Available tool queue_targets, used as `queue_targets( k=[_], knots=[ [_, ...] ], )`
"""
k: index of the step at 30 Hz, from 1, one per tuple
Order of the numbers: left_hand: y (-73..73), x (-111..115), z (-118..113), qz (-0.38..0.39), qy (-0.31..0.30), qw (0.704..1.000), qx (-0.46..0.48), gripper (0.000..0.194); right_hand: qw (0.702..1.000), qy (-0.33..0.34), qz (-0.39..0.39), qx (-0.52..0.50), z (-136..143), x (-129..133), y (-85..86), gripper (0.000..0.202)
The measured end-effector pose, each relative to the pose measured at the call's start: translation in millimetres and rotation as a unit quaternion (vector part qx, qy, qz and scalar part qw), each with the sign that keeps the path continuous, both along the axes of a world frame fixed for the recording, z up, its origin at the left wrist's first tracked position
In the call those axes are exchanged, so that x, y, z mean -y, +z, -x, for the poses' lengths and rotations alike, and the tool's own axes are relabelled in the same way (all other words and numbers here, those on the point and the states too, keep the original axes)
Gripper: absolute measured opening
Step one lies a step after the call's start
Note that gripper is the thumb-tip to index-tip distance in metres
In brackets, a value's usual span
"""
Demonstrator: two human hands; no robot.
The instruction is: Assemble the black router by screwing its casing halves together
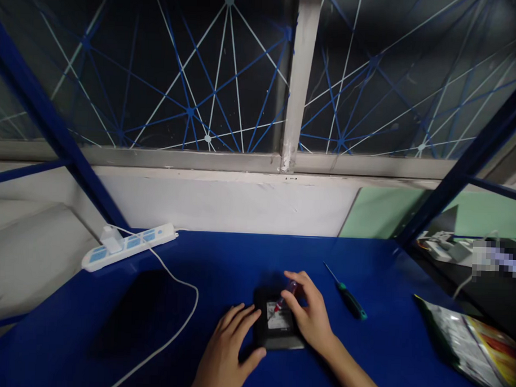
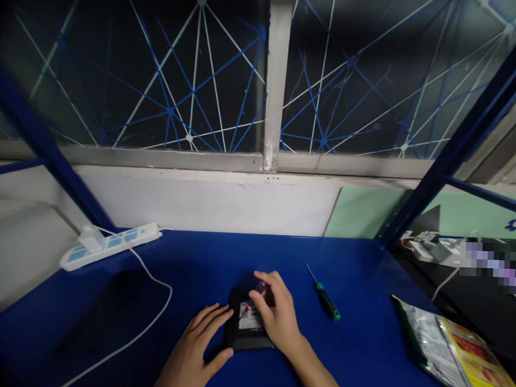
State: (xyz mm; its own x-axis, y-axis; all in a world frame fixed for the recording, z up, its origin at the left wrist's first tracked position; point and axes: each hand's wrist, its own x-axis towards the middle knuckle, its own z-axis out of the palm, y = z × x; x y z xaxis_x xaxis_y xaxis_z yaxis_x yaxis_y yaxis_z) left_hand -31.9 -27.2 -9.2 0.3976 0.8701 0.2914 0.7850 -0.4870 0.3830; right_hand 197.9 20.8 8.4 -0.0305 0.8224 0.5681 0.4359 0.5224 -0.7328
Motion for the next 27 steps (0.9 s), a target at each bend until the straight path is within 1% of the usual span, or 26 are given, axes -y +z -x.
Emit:
queue_targets(
  k=[3,7,11,14,16,19,22,27],
  knots=[
    [-2.2,-2,1,-0.011,-0.006,1.000,-0.007,0.056,1.000,0.018,0.000,0.001,0,1,4.1,0.030],
    [-2.7,-2,1,-0.013,-0.004,1.000,0.000,0.056,1.000,0.027,0.013,-0.001,1,3,6.2,0.035],
    [-0.5,0,-1,-0.002,0.003,1.000,0.013,0.058,0.999,0.018,0.026,-0.006,3,1,1.9,0.037],
    [1.4,1,-2,0.006,0.006,1.000,0.014,0.058,0.998,0.007,0.049,-0.045,3,-1,-2.3,0.039],
    [2.3,2,-2,0.009,0.007,1.000,0.010,0.058,0.994,-0.013,0.067,-0.081,1,-4,-3.3,0.043],
    [2.2,1,-1,0.006,0.005,1.000,0.001,0.057,0.989,-0.066,0.079,-0.109,-6,-10,-2.2,0.044],
    [-0.4,0,0,-0.011,-0.003,1.000,-0.002,0.057,0.984,-0.109,0.080,-0.118,-16,-16,-1.0,0.046],
    [-6.0,-2,2,-0.037,-0.006,0.999,0.004,0.060,0.979,-0.148,0.086,-0.113,-30,-26,-3.9,0.049]
  ],
)
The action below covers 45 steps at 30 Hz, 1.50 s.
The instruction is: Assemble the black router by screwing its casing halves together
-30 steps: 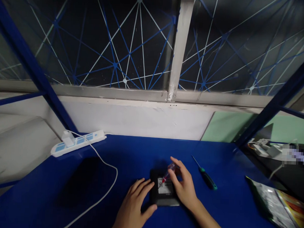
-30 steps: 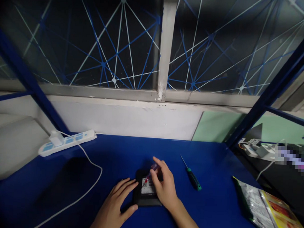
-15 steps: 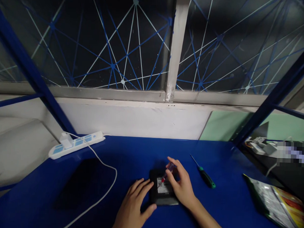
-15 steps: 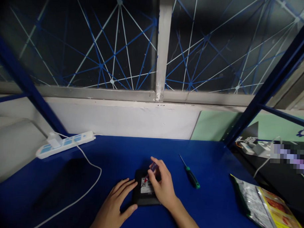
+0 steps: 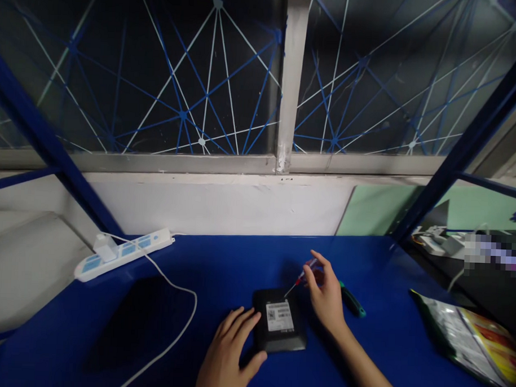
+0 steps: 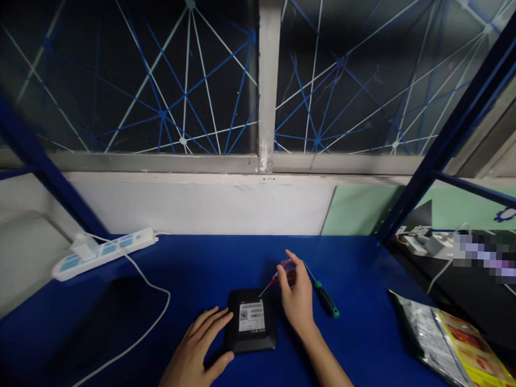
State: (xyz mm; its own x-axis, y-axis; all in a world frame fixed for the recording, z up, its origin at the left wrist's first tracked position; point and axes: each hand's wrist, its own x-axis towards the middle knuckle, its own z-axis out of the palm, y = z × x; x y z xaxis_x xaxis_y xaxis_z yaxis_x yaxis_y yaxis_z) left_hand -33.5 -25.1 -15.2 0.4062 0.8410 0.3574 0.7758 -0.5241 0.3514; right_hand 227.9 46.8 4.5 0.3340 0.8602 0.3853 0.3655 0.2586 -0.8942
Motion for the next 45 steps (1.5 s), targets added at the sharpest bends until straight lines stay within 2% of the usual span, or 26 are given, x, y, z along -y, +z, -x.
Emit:
queue_targets(
  k=[5,13,21,29,38,42,45],
  knots=[
    [-4.1,0.0,1.5,0.002,0.000,1.000,-0.003,0.061,1.000,-0.008,0.001,0.027,-7.2,-4.4,-4.2,0.049],
    [-5.3,-0.1,2.0,-0.003,-0.004,1.000,-0.009,0.063,0.997,0.001,-0.014,0.072,-8.5,-3.2,0.5,0.046],
    [-4.3,-2.0,2.9,-0.002,-0.012,1.000,-0.016,0.063,0.998,0.019,-0.008,0.059,-6.6,-1.5,2.5,0.045],
    [-6.5,0.3,3.0,-0.004,-0.009,1.000,-0.027,0.072,0.998,0.043,-0.040,0.038,-4.8,0.9,1.7,0.032],
    [-5.2,-1.4,3.4,-0.001,-0.011,0.999,-0.031,0.069,0.998,0.055,-0.001,-0.041,-3.7,2.1,3.2,0.042],
    [-5.6,0.2,2.1,0.008,-0.005,1.000,-0.015,0.070,0.997,0.063,-0.022,-0.041,-3.1,2.6,-0.1,0.033],
    [-5.6,0.4,1.4,0.018,-0.001,1.000,-0.011,0.070,0.997,0.042,-0.061,-0.020,-4.5,0.7,-3.2,0.023]
  ],
)
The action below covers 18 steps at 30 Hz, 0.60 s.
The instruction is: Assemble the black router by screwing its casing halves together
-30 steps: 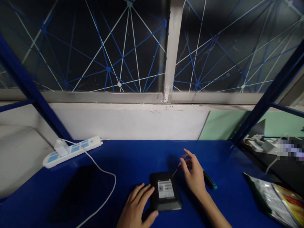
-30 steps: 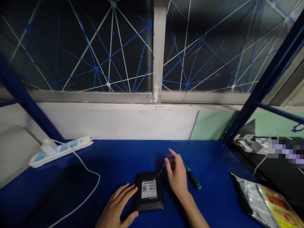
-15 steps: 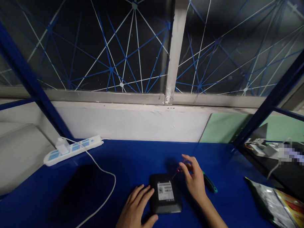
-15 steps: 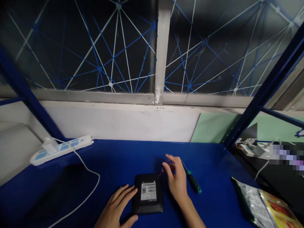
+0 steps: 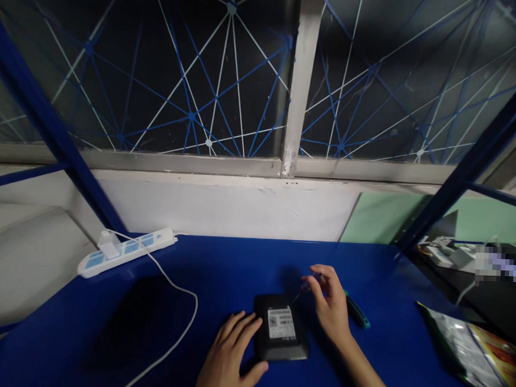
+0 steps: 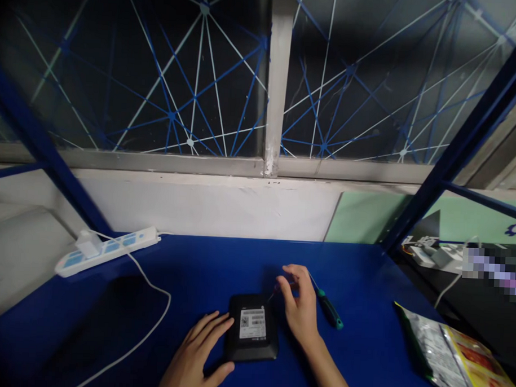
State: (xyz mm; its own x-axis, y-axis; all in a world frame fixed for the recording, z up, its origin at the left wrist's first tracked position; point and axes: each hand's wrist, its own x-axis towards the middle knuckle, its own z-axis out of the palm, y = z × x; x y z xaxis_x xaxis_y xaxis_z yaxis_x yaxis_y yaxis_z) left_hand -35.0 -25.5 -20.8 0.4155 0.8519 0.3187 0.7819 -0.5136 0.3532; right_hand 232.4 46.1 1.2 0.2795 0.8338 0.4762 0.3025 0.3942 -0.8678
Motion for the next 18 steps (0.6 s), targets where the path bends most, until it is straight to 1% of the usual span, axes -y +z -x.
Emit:
queue_targets(
  k=[2,4,7,10,18],
  knots=[
    [-0.4,-1,0,0.004,0.000,1.000,-0.003,0.069,0.999,-0.017,-0.024,0.015,-1,-1,-0.4,0.018],
    [-1.0,-1,1,0.003,-0.002,1.000,-0.008,0.068,1.000,-0.015,-0.025,0.011,-1,-1,1.7,0.018],
    [-1.9,-2,1,-0.001,-0.006,1.000,-0.011,0.068,1.000,0.003,0.009,-0.009,0,3,7.7,0.026],
    [-2.4,-2,1,0.002,-0.007,1.000,-0.013,0.068,0.999,0.012,0.032,0.001,1,6,11.5,0.032],
    [-0.4,-1,0,0.029,0.004,1.000,-0.004,0.068,0.999,-0.006,-0.011,0.030,2,3,6.1,0.024]
  ],
)
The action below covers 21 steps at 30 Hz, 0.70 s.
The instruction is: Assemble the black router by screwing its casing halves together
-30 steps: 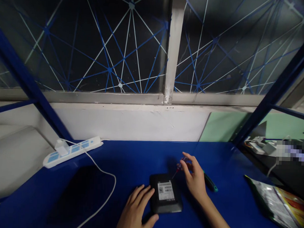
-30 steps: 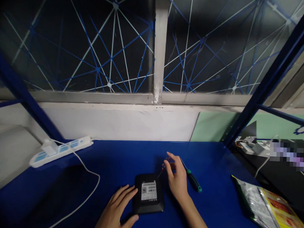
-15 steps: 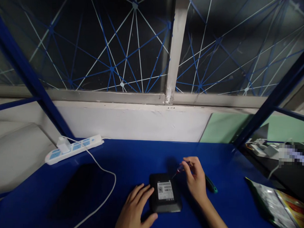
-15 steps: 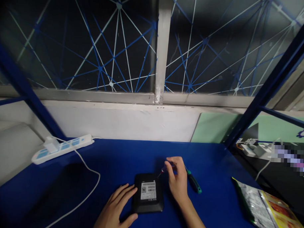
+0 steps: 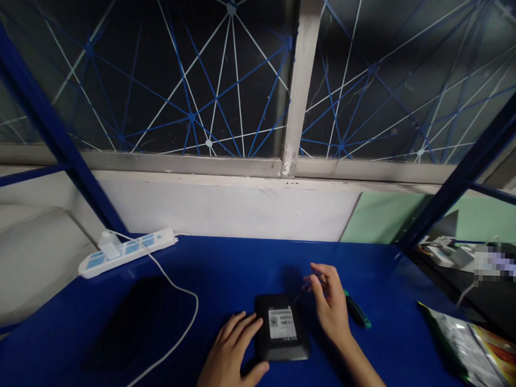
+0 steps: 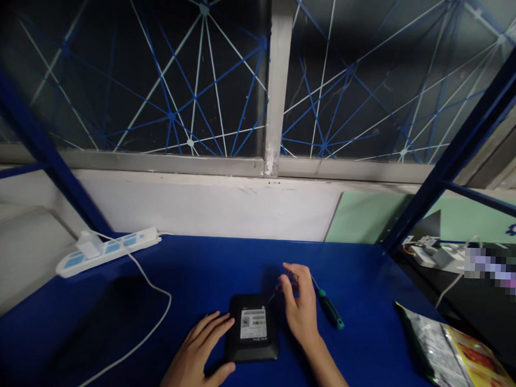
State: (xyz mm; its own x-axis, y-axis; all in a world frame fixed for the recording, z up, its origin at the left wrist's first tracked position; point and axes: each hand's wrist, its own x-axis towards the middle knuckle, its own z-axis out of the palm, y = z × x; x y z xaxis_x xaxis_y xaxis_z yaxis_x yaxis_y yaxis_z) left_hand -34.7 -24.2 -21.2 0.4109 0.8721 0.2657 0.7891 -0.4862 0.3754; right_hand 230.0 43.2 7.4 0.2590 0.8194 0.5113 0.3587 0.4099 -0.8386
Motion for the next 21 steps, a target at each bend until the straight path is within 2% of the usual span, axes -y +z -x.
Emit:
queue_targets(
  k=[6,11,17,21],
  knots=[
    [-1.8,0,2,-0.006,-0.003,1.000,0.006,0.070,1.000,-0.022,-0.016,0.010,-1,-3,-5.1,0.020],
    [-2.5,-1,3,-0.020,-0.010,1.000,0.002,0.070,0.999,-0.011,-0.008,-0.032,-3,-7,-11.7,0.019],
    [1.2,1,1,-0.018,-0.002,1.000,0.015,0.070,0.996,0.013,0.057,-0.064,-3,-2,-4.2,0.035],
    [2.5,1,0,-0.006,0.002,1.000,0.012,0.069,0.998,0.010,0.051,-0.044,-2,-1,-1.8,0.034]
  ],
)
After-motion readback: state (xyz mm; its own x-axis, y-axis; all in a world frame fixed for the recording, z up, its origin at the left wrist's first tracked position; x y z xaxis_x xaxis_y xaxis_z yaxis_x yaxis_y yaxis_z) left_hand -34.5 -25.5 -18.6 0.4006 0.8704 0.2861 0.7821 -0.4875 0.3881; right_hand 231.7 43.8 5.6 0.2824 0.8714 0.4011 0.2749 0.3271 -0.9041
